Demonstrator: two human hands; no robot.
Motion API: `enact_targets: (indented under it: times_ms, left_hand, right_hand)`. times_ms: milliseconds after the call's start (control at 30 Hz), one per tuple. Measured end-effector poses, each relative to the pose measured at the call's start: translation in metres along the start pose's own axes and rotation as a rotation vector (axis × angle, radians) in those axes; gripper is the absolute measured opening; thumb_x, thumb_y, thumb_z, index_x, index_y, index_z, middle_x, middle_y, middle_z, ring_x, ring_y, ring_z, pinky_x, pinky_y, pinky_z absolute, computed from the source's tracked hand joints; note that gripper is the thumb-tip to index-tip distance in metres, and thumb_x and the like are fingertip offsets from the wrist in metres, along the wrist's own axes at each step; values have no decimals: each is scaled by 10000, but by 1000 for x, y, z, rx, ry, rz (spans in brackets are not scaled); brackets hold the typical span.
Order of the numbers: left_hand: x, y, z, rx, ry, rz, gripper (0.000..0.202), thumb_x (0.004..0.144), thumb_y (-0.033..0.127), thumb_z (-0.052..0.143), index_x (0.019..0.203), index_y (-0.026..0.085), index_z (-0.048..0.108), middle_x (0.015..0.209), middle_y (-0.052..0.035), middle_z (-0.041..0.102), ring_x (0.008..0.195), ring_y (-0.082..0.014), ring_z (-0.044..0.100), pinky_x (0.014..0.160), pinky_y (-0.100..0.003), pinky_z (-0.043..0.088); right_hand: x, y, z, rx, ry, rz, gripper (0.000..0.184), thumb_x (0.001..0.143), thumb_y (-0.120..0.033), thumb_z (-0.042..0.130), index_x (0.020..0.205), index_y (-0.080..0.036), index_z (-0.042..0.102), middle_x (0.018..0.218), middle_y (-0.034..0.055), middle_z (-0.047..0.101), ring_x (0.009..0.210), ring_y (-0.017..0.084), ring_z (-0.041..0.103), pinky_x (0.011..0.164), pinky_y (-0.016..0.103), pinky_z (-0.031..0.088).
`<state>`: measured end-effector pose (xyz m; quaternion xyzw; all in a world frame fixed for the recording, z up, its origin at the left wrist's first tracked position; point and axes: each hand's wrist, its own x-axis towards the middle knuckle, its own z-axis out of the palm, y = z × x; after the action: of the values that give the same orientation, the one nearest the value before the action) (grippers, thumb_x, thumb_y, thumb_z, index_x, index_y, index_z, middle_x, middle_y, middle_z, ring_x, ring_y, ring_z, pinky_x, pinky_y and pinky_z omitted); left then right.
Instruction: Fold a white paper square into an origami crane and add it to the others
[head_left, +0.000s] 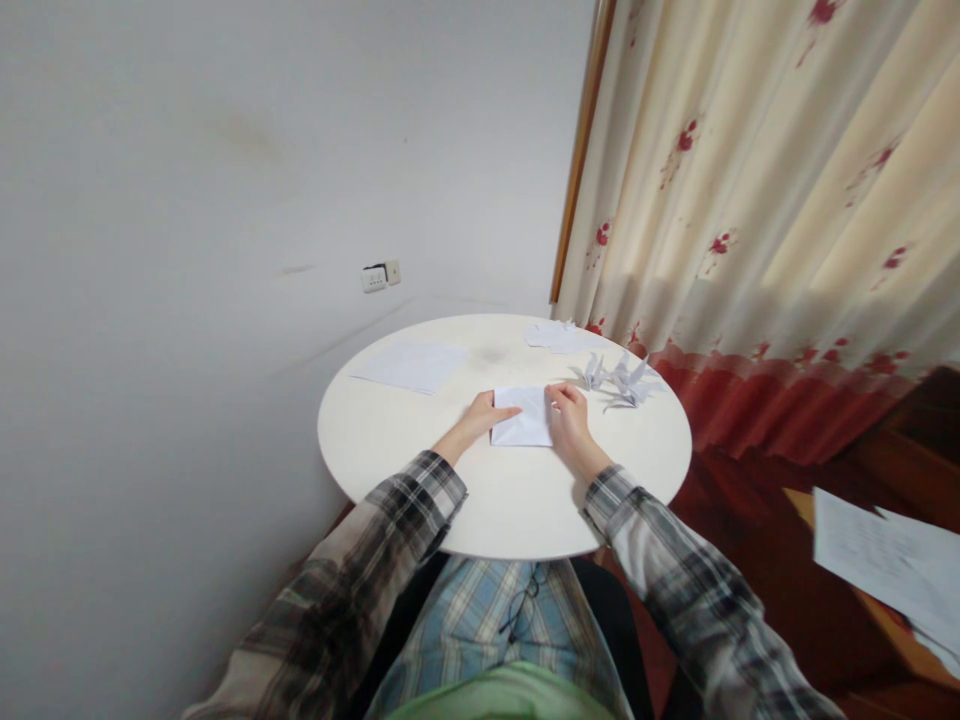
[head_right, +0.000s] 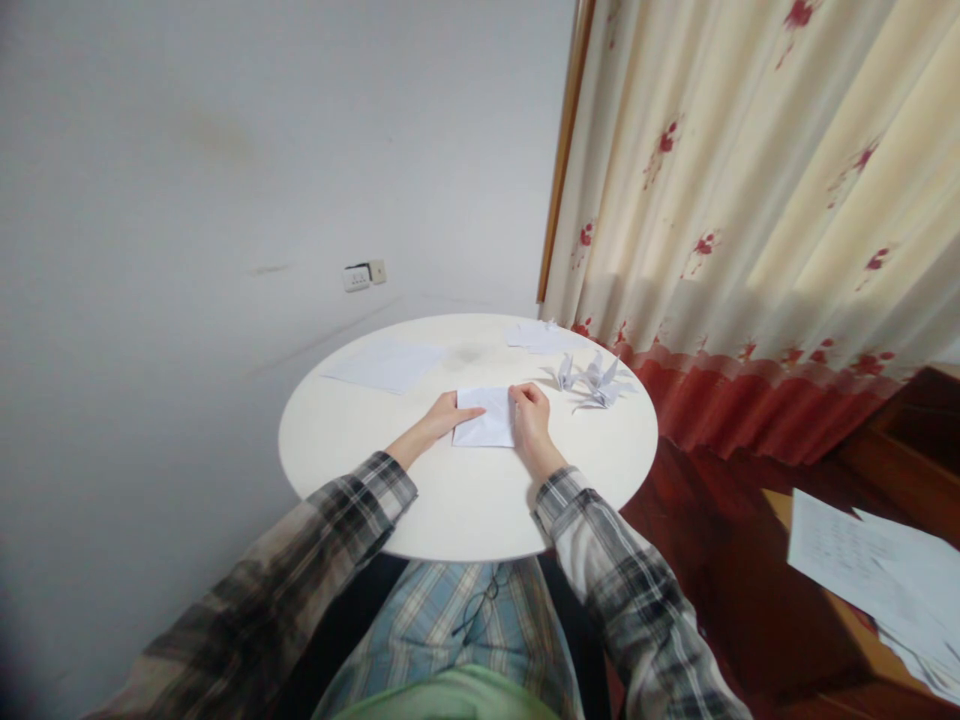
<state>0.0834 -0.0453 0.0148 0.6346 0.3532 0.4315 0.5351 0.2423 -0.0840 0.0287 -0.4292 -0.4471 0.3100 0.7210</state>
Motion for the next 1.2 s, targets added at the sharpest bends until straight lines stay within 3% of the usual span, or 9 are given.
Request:
enact_targets:
  times_ms: [400, 667, 1200]
  left_hand:
    - [2, -4, -1, 3, -21, -6, 432, 546, 287, 755, 910, 95, 624, 937, -102, 678, 799, -206, 631, 771, -347, 497]
    - [-1, 0, 0, -1, 0, -11, 412, 567, 271, 743, 921, 97, 623, 953, -106, 674, 808, -199, 629, 781, -349, 495]
    - [0, -1, -2, 21, -11, -12, 416, 565, 283, 740, 920, 100, 625, 948, -100, 677, 811, -206, 626, 771, -354, 499]
  right_hand:
    - [2, 8, 0, -20, 28, -28, 159, 608, -284, 566, 529, -176, 481, 537, -46, 444, 563, 96, 379, 558, 236, 312]
    - [3, 5, 1, -11, 46, 20, 151, 575, -308, 599, 612, -165, 569, 641, -5, 569, 642, 124, 466, 619, 252, 360]
    - [2, 1, 2, -32, 58, 36, 183, 584, -347, 589, 584, -165, 566, 627, 5, 574, 639, 129, 468, 610, 255, 365]
